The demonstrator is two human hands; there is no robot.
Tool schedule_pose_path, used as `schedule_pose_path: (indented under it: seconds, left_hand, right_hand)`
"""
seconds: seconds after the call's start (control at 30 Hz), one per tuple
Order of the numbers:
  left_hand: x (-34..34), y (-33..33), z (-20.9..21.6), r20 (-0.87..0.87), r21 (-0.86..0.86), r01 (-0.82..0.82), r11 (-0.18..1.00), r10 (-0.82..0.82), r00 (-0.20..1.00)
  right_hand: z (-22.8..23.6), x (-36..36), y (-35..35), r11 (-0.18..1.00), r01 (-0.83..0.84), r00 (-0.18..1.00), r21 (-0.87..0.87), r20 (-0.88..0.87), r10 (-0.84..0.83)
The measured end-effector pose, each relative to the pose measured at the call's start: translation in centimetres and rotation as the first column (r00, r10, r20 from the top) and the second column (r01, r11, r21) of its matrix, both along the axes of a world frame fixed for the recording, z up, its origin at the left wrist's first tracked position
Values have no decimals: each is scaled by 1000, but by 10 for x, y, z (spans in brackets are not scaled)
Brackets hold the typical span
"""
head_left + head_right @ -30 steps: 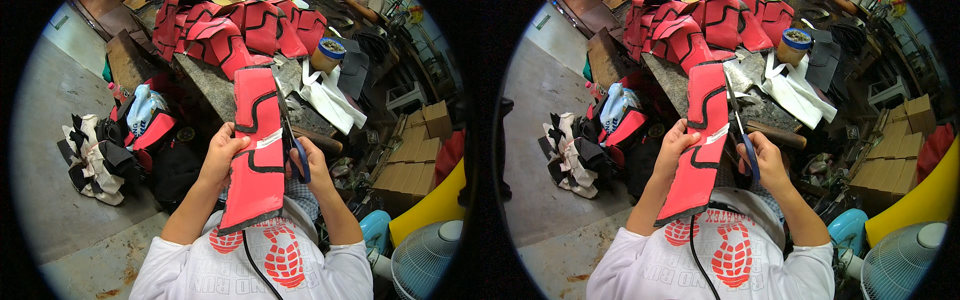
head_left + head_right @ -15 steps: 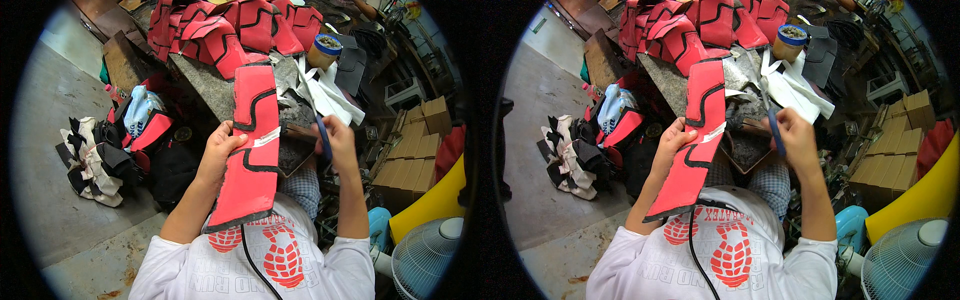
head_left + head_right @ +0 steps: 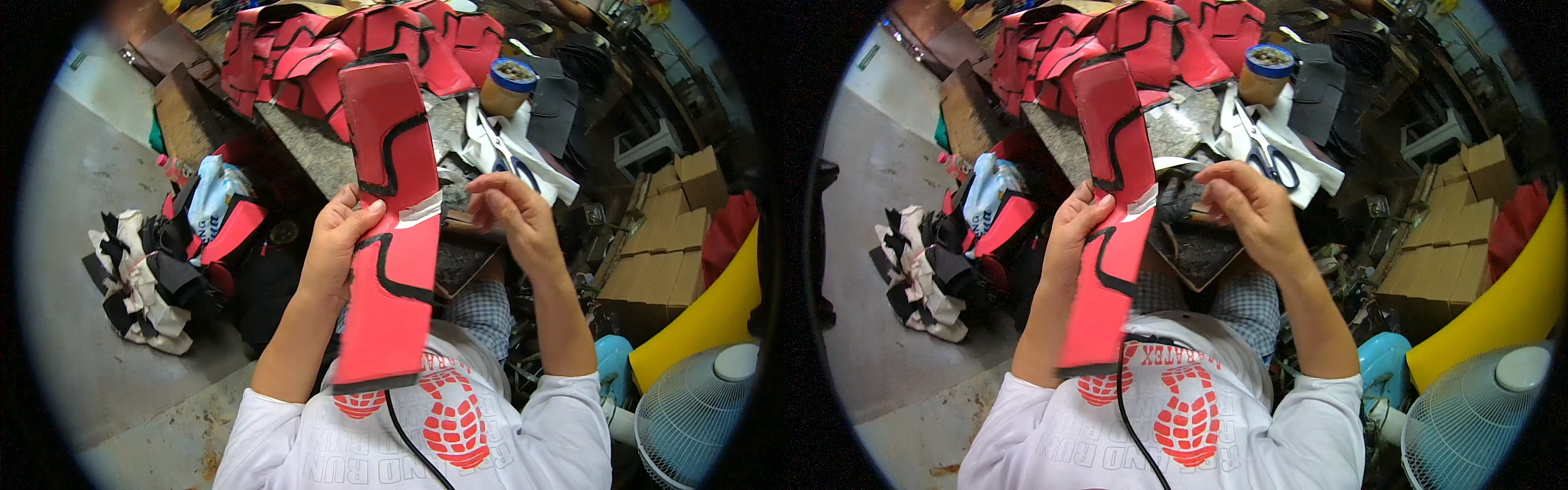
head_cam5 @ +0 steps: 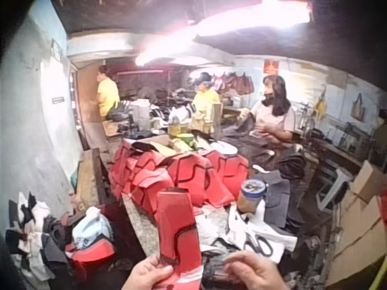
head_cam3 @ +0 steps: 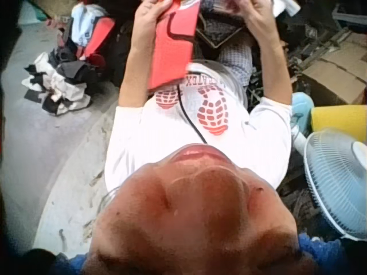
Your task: The person repeatedly picks up pink foam pieces with black outlines, applies white tape to edges, and trims excess tape with scissors. Finished pieces are placed on a nearby table.
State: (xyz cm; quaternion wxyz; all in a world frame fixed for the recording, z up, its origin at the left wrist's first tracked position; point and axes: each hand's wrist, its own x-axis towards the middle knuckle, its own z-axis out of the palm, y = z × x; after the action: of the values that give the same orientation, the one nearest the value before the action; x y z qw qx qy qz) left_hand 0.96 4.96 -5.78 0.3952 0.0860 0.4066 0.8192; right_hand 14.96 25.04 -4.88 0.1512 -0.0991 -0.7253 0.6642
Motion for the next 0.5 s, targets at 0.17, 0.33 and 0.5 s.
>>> schedule_pose_path:
  seconds: [0.17,0.33,0.5]
  left_hand:
    - [13,20,-4,260,227,475,850,-523,812]
    - [44,42,-9,208,-131,615,777,-586,784]
    - [45,57,-5,47,-74,662,746,-660,749]
  right_hand:
    - [-13,-5,-17,960,-175,978,-217,77,195]
    - [-12,1,-23,935,-118,992,-334,-84,96]
    - [25,-3,28,756,330,883,-565,-99,-460]
